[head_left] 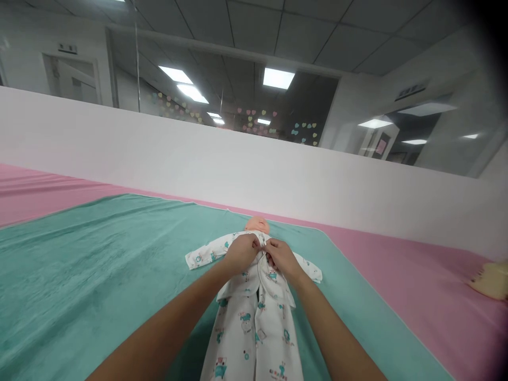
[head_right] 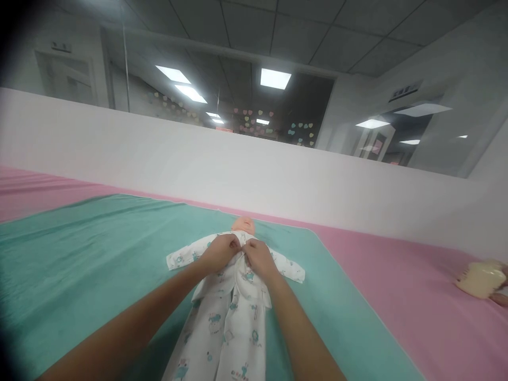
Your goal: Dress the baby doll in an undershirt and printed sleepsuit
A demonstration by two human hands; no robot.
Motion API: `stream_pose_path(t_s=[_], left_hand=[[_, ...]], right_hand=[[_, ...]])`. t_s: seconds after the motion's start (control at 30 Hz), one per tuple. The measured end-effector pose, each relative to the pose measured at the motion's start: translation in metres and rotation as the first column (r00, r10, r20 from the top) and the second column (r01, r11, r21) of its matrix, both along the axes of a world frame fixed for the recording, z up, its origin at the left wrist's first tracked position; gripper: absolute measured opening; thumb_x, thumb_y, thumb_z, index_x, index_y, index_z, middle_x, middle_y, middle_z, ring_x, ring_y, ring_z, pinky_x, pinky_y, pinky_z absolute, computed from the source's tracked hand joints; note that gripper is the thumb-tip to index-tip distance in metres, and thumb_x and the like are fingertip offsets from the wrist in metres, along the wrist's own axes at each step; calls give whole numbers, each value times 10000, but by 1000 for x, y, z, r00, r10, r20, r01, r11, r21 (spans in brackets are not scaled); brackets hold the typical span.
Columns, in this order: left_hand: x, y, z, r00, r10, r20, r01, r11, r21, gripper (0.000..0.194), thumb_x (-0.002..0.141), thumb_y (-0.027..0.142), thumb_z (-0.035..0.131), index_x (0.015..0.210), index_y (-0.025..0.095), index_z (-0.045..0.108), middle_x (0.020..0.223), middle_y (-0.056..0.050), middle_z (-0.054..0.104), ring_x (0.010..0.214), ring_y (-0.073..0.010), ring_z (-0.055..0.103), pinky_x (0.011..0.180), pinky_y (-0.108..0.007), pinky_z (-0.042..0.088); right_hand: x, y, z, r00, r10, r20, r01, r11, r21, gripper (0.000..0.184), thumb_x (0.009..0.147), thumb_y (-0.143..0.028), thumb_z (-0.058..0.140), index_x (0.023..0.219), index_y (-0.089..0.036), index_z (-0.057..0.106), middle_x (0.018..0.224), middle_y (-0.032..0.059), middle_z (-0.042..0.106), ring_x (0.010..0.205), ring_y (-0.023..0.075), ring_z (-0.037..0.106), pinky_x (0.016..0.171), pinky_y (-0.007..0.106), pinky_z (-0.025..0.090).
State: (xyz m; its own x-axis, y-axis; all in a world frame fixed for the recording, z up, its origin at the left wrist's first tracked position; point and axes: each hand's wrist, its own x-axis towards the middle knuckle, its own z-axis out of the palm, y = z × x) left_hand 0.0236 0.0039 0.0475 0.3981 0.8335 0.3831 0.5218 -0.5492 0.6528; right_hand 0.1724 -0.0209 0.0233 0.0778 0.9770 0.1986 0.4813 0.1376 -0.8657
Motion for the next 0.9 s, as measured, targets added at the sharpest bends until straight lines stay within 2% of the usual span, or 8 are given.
stream_pose_path(t_s=[0.07,0.17,0.27,0.37,0.53,0.77,0.9], left_hand=[[-2,0,4,996,-14,91,25,992,-125,131,698,235,495,660,171,602,642,-9,588,605,-128,500,519,-215,341],[-4,-2,9,956,-58,286,153,934,-323,149,697,295,521,705,163,587,571,21,514,494,-89,429,447,-192,310],[-4,-4,10,929,-54,366,208,895,-394,114,683,255,516,689,158,574,535,36,487,447,-65,394,424,-178,295],[-2,-2,7,927,-35,374,207,878,-431,102,666,240,519,668,156,576,534,29,498,452,-70,412,404,-176,284],[-5,2,3,906,-73,417,270,859,-436,144,671,288,543,679,150,586,593,10,545,512,-83,460,438,-181,326],[-7,3,5,857,-121,501,372,818,-439,168,679,288,571,677,121,577,655,-26,593,576,-86,507,548,-201,401],[-5,4,5,886,-109,450,321,845,-427,155,678,286,574,675,132,553,607,-10,573,540,-90,506,521,-204,409]], right_hand=[[-2,0,-1,988,33,-149,-33,999,0,181,721,-330,446,608,-209,372,465,-62,403,340,78,357,341,209,223],[-5,-1,-2,963,72,-259,-71,997,12,169,709,-321,482,615,-206,402,434,-72,397,316,69,332,318,200,210],[-7,-2,-2,945,80,-318,-81,997,10,166,705,-308,497,599,-197,433,420,-69,405,318,64,332,311,193,206],[-6,-2,-4,934,65,-352,-68,998,2,197,718,-322,488,576,-189,450,413,-63,410,315,63,332,306,197,207],[-4,0,-6,936,51,-348,-53,999,4,226,731,-356,486,589,-181,483,446,-51,448,324,61,355,309,200,219],[-4,-2,-6,932,105,-346,-107,994,12,232,740,-375,496,613,-181,485,492,-52,471,343,55,373,312,187,235],[-4,-3,-5,936,111,-335,-110,994,21,239,742,-381,510,625,-174,495,487,-52,466,338,51,365,311,183,227]])
